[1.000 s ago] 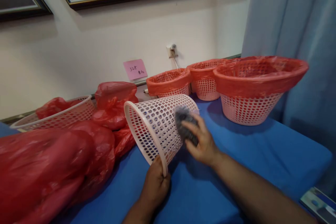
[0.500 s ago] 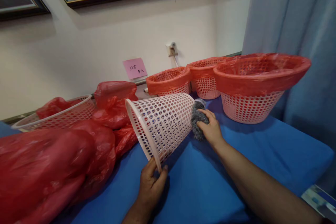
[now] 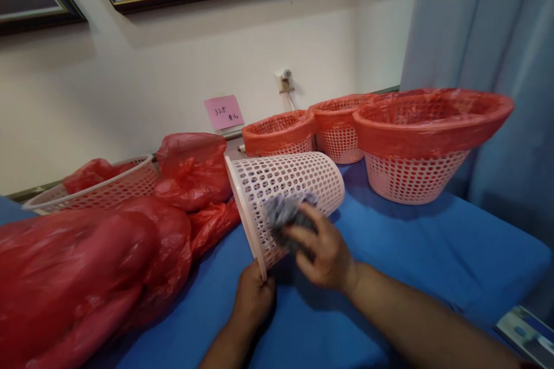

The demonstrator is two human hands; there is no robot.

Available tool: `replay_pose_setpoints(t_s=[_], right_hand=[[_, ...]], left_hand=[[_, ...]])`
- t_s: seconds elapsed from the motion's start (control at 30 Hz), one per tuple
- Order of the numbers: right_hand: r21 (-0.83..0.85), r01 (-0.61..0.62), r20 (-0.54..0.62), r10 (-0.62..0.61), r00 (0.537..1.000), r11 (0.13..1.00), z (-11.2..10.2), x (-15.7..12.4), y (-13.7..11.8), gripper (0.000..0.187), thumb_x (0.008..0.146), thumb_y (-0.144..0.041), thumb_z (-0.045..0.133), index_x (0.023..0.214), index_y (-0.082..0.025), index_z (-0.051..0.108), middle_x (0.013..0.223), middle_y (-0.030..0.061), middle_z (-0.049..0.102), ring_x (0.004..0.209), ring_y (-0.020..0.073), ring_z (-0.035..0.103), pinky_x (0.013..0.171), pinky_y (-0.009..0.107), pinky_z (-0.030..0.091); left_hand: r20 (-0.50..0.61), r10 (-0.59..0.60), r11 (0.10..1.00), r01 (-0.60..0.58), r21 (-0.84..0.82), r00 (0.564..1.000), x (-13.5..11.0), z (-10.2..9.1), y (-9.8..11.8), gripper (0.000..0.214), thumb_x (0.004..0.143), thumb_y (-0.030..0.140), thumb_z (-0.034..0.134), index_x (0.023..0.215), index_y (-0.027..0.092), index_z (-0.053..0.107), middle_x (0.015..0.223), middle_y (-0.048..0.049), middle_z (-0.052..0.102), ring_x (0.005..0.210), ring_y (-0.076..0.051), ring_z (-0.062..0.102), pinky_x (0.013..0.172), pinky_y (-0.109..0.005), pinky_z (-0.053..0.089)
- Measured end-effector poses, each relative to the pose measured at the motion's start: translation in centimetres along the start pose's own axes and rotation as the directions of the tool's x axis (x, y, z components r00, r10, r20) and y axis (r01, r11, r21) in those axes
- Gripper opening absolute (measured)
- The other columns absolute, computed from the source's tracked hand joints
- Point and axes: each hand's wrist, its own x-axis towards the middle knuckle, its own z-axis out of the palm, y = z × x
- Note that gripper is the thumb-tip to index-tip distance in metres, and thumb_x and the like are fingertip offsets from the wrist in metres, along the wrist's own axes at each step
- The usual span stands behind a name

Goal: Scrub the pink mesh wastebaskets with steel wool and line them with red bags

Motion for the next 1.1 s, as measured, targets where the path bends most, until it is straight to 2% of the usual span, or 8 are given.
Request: replay_pose_setpoints(t_s=[0.2,0.43,0.6,0.7,0.77,0.9,0.97,1.1], right_hand=[[-0.03,-0.658,-0.35,0.609,0.712,0.753,-1.5,0.5,7.5,0.045,0.081,-0.023,0.059,0.125,-0.018,0.067,0.138,0.0155,0.051,0.131,0.0326,0.055,0.116,0.058,0.042],[-0.023,-0.161,-0.02,0.161,0.987,0.987,-0.6,0.3,1.8,0.06,0.079,-0.011,0.059,0.138,-0.022,0.056,0.156,0.0143,0.034,0.143,0.0317,0.044,0.115,0.053,0.046],[0.088,0.114,0.14,-0.126,0.982,0.99,0.1,-0.5,-0.6,0.065,0.077,-0.012,0.058,0.142,-0.021,0.053,0.157,0.0145,0.034,0.138,0.0307,0.049,0.109,0.047,0.052],[0.006,-0.093,0.054,0.093,0.994,0.996,0.5,-0.6,1.8,0.061,0.079,-0.012,0.057,0.139,-0.023,0.056,0.157,0.0134,0.036,0.141,0.0309,0.046,0.114,0.05,0.046],[-0.043,-0.4,-0.093,0.395,0.914,0.915,0.7,-0.6,4.7,0.054,0.08,-0.015,0.056,0.134,-0.023,0.06,0.151,0.0132,0.042,0.14,0.0309,0.047,0.117,0.053,0.042],[0.018,-0.8,-0.267,0.774,0.574,0.6,0.7,-0.3,8.8,0.049,0.077,-0.023,0.059,0.125,-0.017,0.064,0.133,0.0164,0.054,0.13,0.0335,0.054,0.116,0.058,0.041],[0.004,-0.755,-0.246,0.732,0.635,0.656,0.7,-0.3,8.0,0.052,0.079,-0.024,0.058,0.13,-0.016,0.062,0.137,0.0176,0.052,0.133,0.0339,0.052,0.116,0.059,0.041],[0.011,-0.193,0.021,0.192,0.981,0.981,0.7,-0.5,1.7,0.063,0.081,-0.018,0.059,0.143,-0.024,0.052,0.157,0.0144,0.034,0.141,0.0325,0.045,0.113,0.054,0.046]], left_hand=[[0.137,-0.056,0.998,0.054,0.016,0.989,1.2,-0.2,-0.6,0.041,0.075,0.013,0.049,0.103,0.019,0.078,0.109,-0.0056,0.08,0.118,-0.03,0.068,0.113,-0.055,0.046],[0.253,-0.129,0.983,0.157,-0.096,0.959,2.5,-1.9,4.5,0.059,0.075,0.025,0.075,0.133,0.018,0.065,0.138,-0.0119,0.067,0.131,-0.035,0.059,0.117,-0.05,0.041],[0.186,-0.15,0.903,0.211,-0.374,0.971,3.1,-1.7,6.6,0.046,0.082,0.034,0.072,0.126,0.019,0.07,0.128,-0.0101,0.073,0.122,-0.033,0.066,0.11,-0.045,0.049],[0.158,-0.175,0.885,0.225,-0.407,0.972,3.0,-1.2,6.4,0.043,0.086,0.038,0.069,0.125,0.02,0.073,0.131,-0.0094,0.073,0.125,-0.033,0.065,0.115,-0.048,0.045],[0.101,-0.189,0.881,0.214,-0.423,0.977,3.0,-1.0,6.1,0.043,0.088,0.041,0.067,0.125,0.021,0.073,0.133,-0.0094,0.072,0.129,-0.033,0.062,0.118,-0.051,0.041],[0.073,-0.164,0.893,0.179,-0.412,0.984,2.8,-0.7,5.3,0.048,0.087,0.044,0.068,0.126,0.017,0.073,0.133,-0.0125,0.071,0.132,-0.035,0.06,0.119,-0.053,0.039],[0.079,-0.144,0.904,0.164,-0.396,0.986,2.6,-0.4,4.8,0.05,0.088,0.043,0.067,0.129,0.015,0.071,0.135,-0.0136,0.07,0.133,-0.035,0.059,0.12,-0.053,0.038],[0.116,-0.116,0.913,0.152,-0.379,0.986,1.7,0.1,3.7,0.049,0.091,0.042,0.063,0.133,0.018,0.067,0.131,-0.0126,0.072,0.123,-0.032,0.066,0.111,-0.046,0.049]])
